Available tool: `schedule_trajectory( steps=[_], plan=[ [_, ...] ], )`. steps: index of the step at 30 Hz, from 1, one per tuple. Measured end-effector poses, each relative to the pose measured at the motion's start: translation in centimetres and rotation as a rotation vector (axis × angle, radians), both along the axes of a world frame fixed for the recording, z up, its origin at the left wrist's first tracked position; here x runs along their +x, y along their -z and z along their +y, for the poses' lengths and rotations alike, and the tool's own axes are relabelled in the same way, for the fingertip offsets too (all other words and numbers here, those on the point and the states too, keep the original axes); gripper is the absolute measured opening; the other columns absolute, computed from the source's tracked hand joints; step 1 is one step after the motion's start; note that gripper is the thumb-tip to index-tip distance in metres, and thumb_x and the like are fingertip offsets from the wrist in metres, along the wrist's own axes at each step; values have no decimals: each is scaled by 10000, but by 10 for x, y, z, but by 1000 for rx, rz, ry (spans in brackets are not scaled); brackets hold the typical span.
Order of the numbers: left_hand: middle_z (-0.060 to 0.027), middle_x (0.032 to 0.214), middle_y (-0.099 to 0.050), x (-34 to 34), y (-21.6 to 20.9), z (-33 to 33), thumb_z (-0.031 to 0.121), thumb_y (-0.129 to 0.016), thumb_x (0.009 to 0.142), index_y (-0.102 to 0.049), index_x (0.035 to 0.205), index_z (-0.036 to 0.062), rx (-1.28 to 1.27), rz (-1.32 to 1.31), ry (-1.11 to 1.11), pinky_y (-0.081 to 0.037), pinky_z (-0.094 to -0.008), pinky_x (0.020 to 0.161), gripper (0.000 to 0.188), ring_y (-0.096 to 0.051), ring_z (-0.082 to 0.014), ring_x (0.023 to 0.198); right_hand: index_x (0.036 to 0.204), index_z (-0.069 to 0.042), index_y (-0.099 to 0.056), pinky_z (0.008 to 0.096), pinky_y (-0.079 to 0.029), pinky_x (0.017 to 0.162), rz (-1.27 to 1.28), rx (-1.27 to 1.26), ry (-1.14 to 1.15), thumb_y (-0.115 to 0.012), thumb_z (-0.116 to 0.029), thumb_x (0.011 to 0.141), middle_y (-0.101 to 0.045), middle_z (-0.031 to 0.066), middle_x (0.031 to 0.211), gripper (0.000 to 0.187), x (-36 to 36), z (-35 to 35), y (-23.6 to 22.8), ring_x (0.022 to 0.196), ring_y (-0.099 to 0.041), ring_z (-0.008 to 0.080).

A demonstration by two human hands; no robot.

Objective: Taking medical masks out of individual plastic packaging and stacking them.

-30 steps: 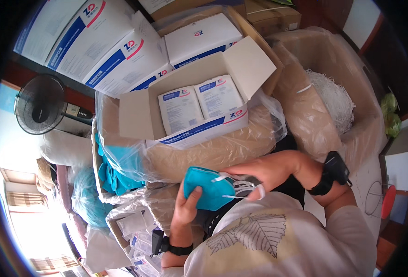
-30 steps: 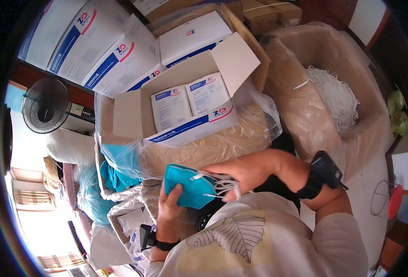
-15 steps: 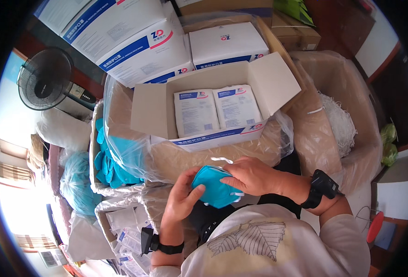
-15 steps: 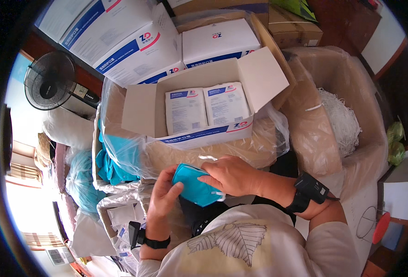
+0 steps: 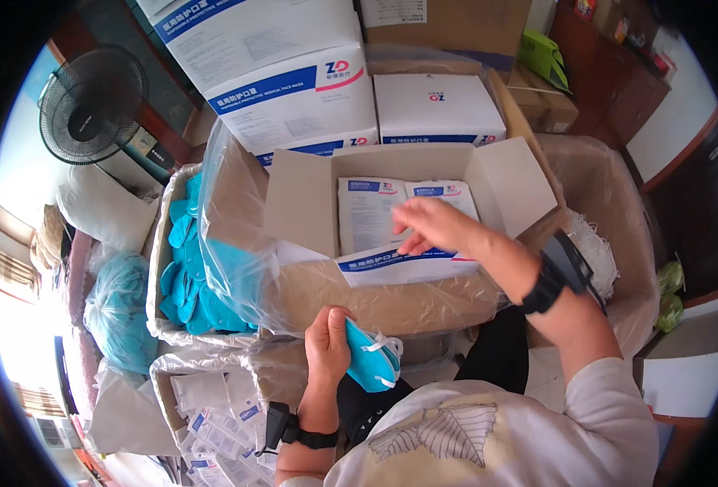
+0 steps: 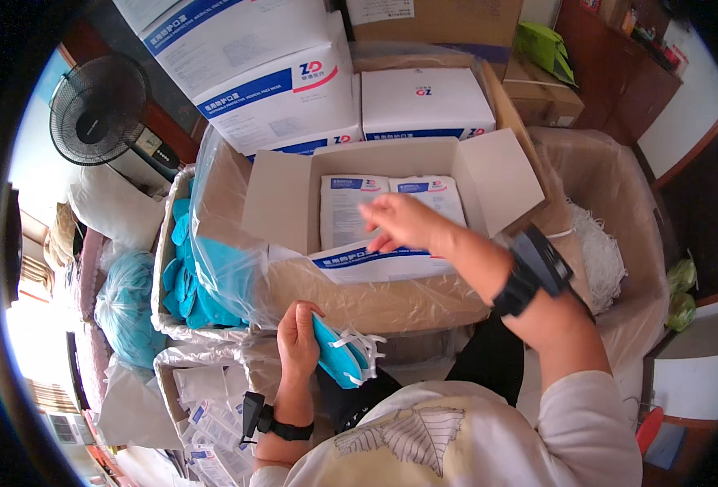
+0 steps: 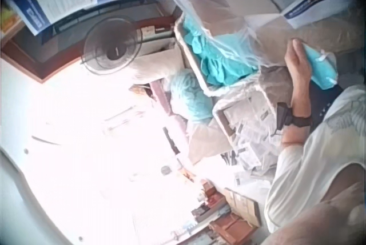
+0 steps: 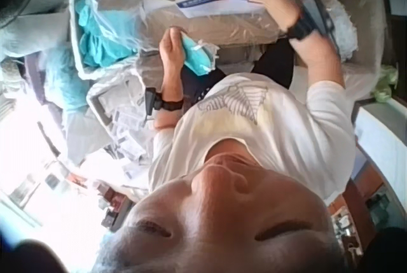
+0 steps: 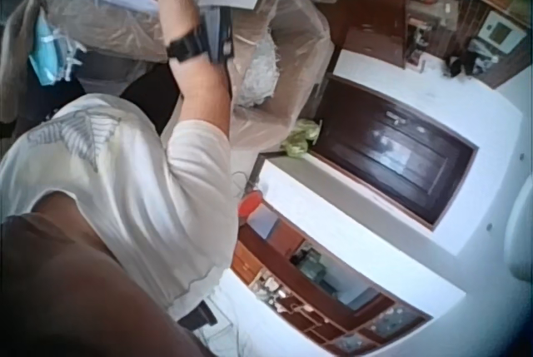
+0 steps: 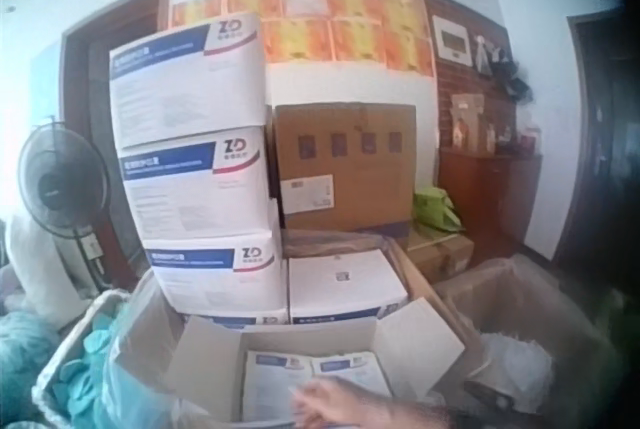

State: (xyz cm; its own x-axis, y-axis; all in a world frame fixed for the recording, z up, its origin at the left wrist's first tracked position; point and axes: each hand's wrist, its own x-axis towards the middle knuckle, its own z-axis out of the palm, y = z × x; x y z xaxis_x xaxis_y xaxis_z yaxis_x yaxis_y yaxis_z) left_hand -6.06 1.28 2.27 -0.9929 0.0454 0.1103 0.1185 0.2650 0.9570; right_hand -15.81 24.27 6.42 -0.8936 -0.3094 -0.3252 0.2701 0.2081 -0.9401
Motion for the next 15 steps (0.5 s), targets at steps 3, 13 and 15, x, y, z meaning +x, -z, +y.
schedule_trajectory(
  steps=[3,13,15],
  plan=[
    [-48,614,-520,-16,-6,2,296,-459,921,-573,991,52,-27,32,12,-407,-264,547,278,-481,-123,567,1031,8,-543,277,-482,594,-47,329,-7,-480,-404,883,-588,77,905,442,-42,-5,-18,707,-581,158],
    [-166,764,-620,-55,10,25,297,-502,886,-542,987,105,-226,51,72,-453,-431,605,220,-589,-388,712,965,49,-587,323,-513,547,-132,635,130,-606,-366,784,-609,137,830,454,-54,-10,42,682,-604,226],
    [-164,766,-620,-57,11,28,289,-510,882,-541,949,99,-182,86,36,-452,-429,603,204,-588,-386,707,954,50,-596,324,-511,597,-224,717,76,-610,-347,791,-601,136,876,429,-57,-8,41,757,-584,219]
  ],
)
